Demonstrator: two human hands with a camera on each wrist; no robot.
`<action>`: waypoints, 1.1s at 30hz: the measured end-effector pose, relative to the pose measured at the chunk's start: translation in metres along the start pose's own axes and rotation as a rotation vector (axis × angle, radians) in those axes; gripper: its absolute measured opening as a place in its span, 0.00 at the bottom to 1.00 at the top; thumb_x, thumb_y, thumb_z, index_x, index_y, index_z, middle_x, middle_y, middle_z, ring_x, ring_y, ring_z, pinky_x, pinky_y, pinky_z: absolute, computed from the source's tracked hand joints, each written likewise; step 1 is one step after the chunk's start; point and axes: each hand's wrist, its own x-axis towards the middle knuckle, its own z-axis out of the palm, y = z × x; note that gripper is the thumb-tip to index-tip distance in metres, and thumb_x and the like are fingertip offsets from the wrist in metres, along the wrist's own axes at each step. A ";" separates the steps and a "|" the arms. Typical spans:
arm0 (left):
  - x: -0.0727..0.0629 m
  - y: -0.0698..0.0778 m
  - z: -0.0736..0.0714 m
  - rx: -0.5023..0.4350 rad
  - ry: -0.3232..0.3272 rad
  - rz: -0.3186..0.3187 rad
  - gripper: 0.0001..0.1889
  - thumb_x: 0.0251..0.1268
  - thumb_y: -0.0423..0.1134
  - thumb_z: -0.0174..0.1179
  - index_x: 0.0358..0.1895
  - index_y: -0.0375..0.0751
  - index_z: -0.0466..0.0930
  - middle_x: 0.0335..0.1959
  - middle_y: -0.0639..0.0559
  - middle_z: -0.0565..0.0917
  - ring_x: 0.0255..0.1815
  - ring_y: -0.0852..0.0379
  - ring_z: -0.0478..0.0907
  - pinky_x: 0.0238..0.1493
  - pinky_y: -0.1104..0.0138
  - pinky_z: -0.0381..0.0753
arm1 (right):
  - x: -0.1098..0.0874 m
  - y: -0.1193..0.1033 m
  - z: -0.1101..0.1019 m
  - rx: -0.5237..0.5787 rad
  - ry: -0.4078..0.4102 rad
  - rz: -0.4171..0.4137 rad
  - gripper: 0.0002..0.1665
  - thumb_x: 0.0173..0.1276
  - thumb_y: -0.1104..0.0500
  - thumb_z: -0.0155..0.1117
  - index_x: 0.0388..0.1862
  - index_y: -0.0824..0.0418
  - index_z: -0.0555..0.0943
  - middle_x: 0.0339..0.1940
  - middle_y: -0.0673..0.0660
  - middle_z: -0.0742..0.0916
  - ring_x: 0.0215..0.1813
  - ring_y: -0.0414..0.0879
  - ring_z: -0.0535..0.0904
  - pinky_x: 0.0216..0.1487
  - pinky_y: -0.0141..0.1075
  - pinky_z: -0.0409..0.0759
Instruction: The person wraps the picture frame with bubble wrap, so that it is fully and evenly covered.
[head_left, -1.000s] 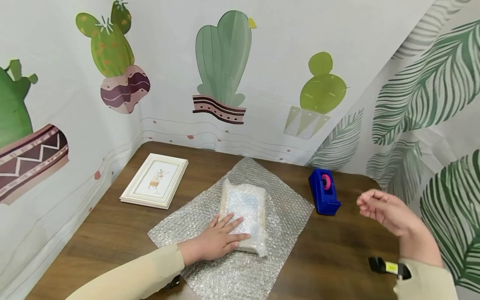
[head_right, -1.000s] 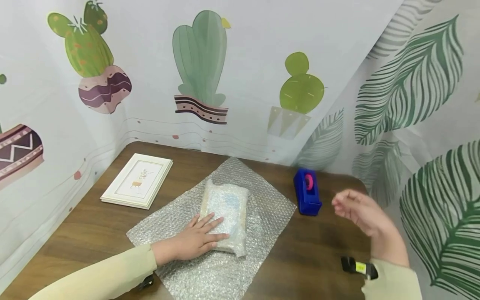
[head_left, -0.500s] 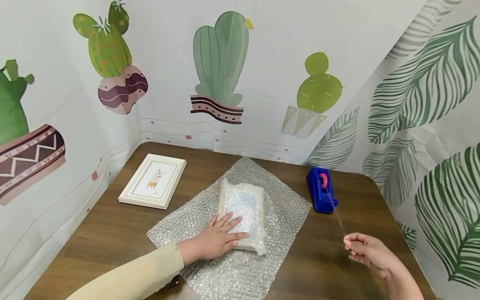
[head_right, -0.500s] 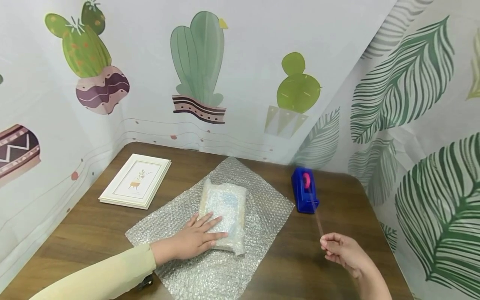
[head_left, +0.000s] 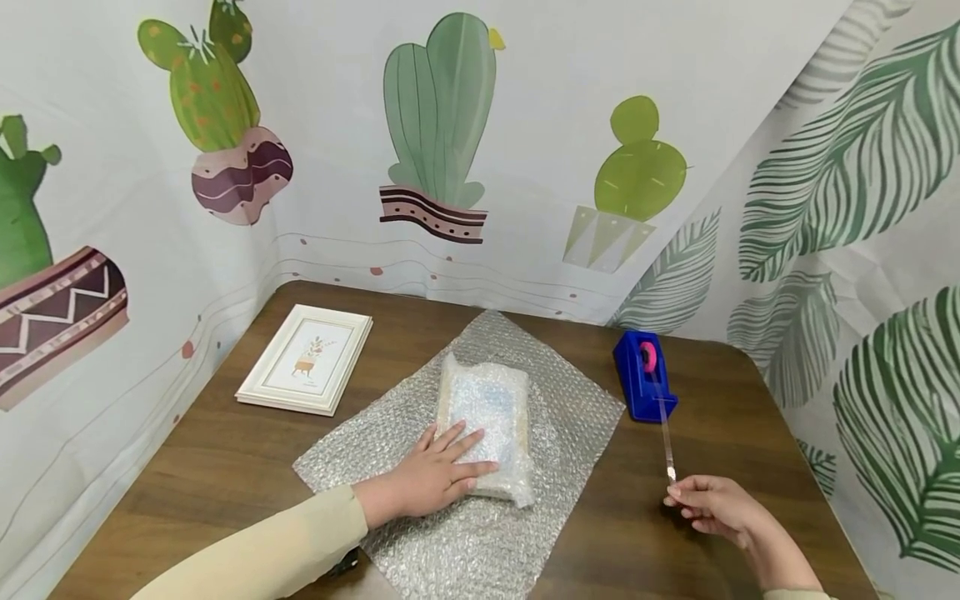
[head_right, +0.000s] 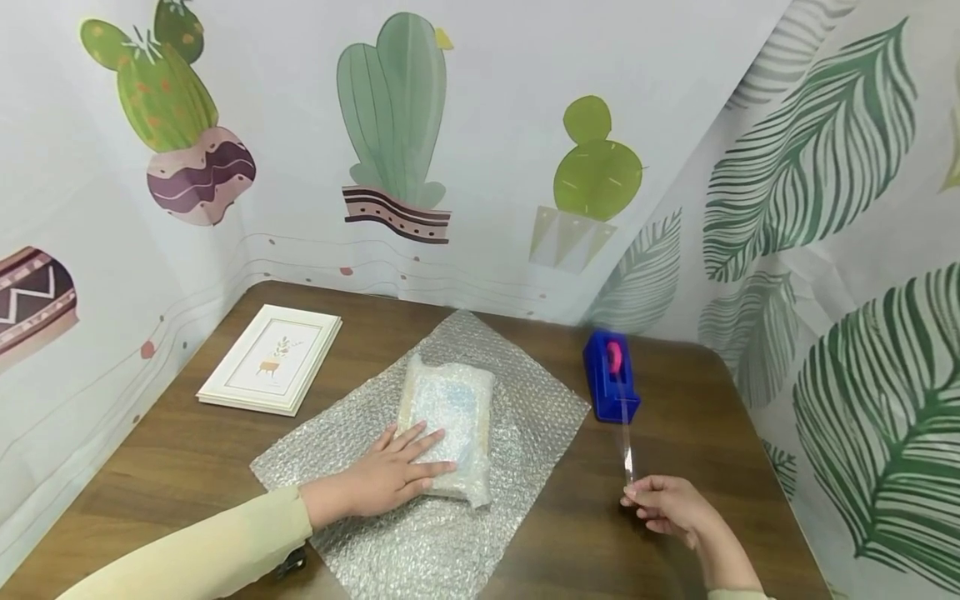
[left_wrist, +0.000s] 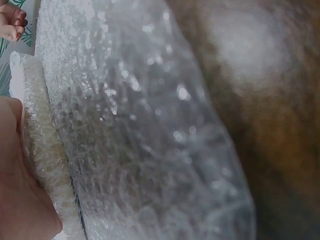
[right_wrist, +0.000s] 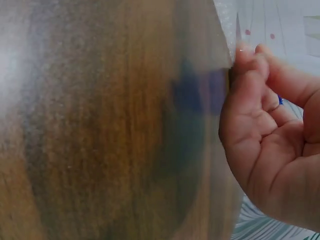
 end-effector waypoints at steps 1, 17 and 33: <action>0.000 0.000 0.000 0.004 0.000 0.001 0.24 0.85 0.52 0.40 0.78 0.73 0.62 0.87 0.53 0.50 0.88 0.42 0.44 0.83 0.36 0.42 | -0.001 -0.001 0.001 -0.021 0.022 0.003 0.09 0.78 0.56 0.59 0.40 0.50 0.86 0.35 0.39 0.87 0.34 0.32 0.78 0.34 0.24 0.80; 0.000 -0.001 -0.001 0.003 0.000 0.001 0.24 0.84 0.52 0.40 0.78 0.72 0.62 0.87 0.53 0.50 0.88 0.42 0.43 0.84 0.37 0.42 | 0.022 0.006 0.024 -0.478 0.437 -0.046 0.15 0.70 0.57 0.70 0.44 0.70 0.88 0.41 0.58 0.92 0.41 0.33 0.79 0.43 0.29 0.76; 0.000 0.000 0.000 0.009 0.015 0.007 0.23 0.84 0.52 0.41 0.77 0.72 0.63 0.86 0.53 0.52 0.88 0.42 0.44 0.83 0.36 0.44 | 0.026 0.010 0.029 -0.724 0.450 -0.166 0.16 0.68 0.60 0.71 0.36 0.64 0.71 0.23 0.49 0.69 0.25 0.40 0.62 0.29 0.31 0.61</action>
